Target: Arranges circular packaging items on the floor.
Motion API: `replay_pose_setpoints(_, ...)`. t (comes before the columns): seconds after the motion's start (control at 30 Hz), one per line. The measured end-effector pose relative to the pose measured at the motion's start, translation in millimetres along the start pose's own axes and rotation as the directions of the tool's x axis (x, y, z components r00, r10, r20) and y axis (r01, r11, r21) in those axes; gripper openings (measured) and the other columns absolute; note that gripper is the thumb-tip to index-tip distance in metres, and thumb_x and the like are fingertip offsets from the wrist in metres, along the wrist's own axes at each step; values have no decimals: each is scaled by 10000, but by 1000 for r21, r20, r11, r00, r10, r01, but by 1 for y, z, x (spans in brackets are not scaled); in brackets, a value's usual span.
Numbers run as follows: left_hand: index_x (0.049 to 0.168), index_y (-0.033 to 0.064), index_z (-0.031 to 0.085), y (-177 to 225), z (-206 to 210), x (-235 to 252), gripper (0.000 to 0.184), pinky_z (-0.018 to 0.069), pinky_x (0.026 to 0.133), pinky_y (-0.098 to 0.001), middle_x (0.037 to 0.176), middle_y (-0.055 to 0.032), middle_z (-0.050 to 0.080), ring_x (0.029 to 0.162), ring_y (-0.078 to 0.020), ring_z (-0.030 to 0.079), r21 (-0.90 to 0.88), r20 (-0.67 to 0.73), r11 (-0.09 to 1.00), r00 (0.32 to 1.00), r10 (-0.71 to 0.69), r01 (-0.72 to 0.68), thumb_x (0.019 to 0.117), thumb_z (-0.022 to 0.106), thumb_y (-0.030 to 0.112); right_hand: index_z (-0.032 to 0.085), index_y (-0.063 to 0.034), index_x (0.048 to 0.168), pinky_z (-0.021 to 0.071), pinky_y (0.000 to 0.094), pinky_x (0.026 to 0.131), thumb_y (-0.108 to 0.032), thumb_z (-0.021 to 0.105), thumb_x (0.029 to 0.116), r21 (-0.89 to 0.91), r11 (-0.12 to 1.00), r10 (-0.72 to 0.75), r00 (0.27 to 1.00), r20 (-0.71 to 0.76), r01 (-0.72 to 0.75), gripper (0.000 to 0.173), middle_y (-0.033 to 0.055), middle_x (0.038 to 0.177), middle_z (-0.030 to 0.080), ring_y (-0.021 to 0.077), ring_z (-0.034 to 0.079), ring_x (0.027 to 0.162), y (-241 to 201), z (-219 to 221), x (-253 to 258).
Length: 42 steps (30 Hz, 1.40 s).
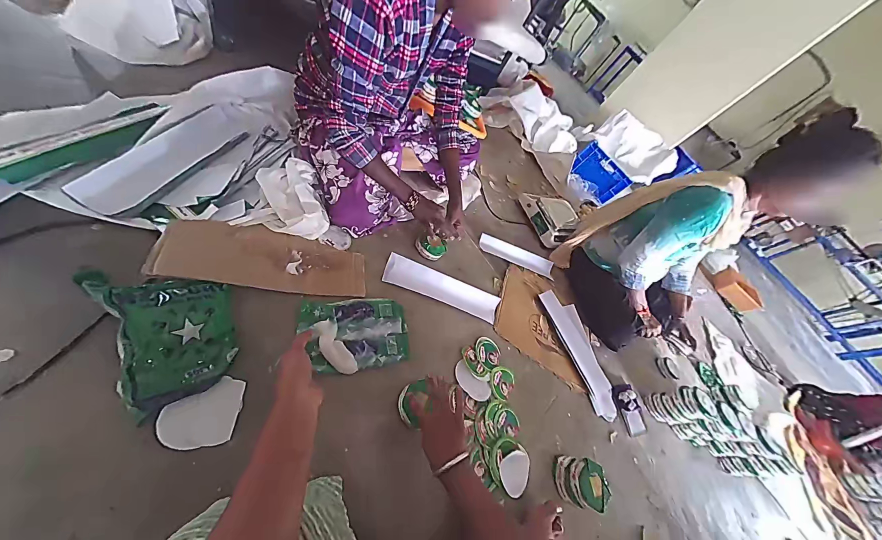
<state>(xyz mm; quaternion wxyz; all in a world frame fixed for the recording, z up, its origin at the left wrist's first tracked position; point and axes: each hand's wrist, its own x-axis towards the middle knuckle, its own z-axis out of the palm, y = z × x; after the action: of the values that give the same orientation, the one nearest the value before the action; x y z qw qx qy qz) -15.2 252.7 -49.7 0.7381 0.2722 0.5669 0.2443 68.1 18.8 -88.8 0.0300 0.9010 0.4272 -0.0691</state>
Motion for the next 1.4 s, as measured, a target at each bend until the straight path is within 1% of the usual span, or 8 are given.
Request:
replay_pose_setpoints(0.1, 1460, -21, 458, 3, -2, 2, 507, 368, 1111, -554, 1527, -216, 438, 1402, -321, 426, -19, -17, 1000, 1000, -1, 1, 1065, 495, 295, 766, -127, 1202, 188, 784, 1135, 77, 657, 861, 4, 999, -45, 997, -58, 45, 411, 228, 1563, 455, 491, 347, 1479, 11, -13, 13)
replay_pose_setpoints(0.23, 1424, -16, 491, 1, 3, 9, 483, 428, 1066, -527, 1449, -211, 515, 1333, -310, 500, -22, -21, 1000, 1000, -11, 11, 1058, 514, 298, 631, -222, 1422, 125, 748, 1179, 107, 570, 907, -84, 996, 49, 991, 126, -39, 614, 216, 1644, 321, 454, 224, 1541, 21, -16, 19)
replay_pose_setpoints(0.53, 1402, -44, 500, 1, 6, 10, 479, 435, 1064, -510, 1430, -226, 522, 1308, -307, 517, -4, -25, 1000, 999, 25, -25, 1058, 518, 289, 752, -162, 1246, 127, 769, 1160, 20, 661, 896, -76, 990, 125, 990, 62, -120, 405, 215, 1606, 395, 461, 263, 1526, 33, -18, 10)
replay_pose_setpoints(0.67, 1406, -32, 505, -4, 5, 13, 476, 440, 1060, -502, 1429, -211, 530, 1306, -291, 521, 14, -7, 999, 999, 46, -45, 1059, 509, 293, 706, -243, 1330, 233, 760, 1140, 128, 659, 825, -11, 998, -64, 998, -16, 63, 628, 226, 1546, 479, 488, 371, 1467, 26, -6, 13)
replay_pose_setpoints(0.9, 1412, -4, 504, 0, 2, 5, 451, 465, 1031, -474, 1411, -179, 544, 1252, -251, 554, 6, 9, 996, 996, 84, -84, 1069, 480, 287, 658, -290, 1390, 111, 757, 1180, 116, 588, 872, 33, 980, 190, 969, 157, -198, 662, 215, 1628, 356, 478, 212, 1537, 39, 1, -27)
replay_pose_setpoints(1.03, 1409, -2, 511, -3, 6, 7, 461, 465, 1027, -484, 1395, -183, 556, 1257, -262, 551, 25, 21, 996, 996, 86, -87, 1055, 497, 293, 782, -196, 1180, 209, 756, 1144, 92, 634, 839, 100, 964, 251, 967, -47, -245, 470, 189, 1536, 506, 469, 375, 1470, 21, 14, -53)
replay_pose_setpoints(1.2, 1424, -10, 493, -8, 4, 4, 470, 459, 1044, -472, 1421, -188, 538, 1274, -256, 540, 93, 30, 985, 989, 144, -147, 1050, 513, 274, 612, -260, 1437, 146, 744, 1184, 92, 616, 867, 150, 934, 315, 945, 88, -325, 671, 240, 1628, 337, 484, 224, 1530, 26, -6, -6)
replay_pose_setpoints(1.4, 1450, 10, 464, -6, -4, 6, 465, 459, 1041, -443, 1432, -157, 523, 1254, -214, 538, 98, 86, 969, 972, 218, -226, 1069, 464, 276, 618, -298, 1430, 76, 722, 1205, 47, 580, 931, 69, 949, 289, 934, 208, -309, 608, 186, 1666, 289, 421, 163, 1565, 41, -7, 4)
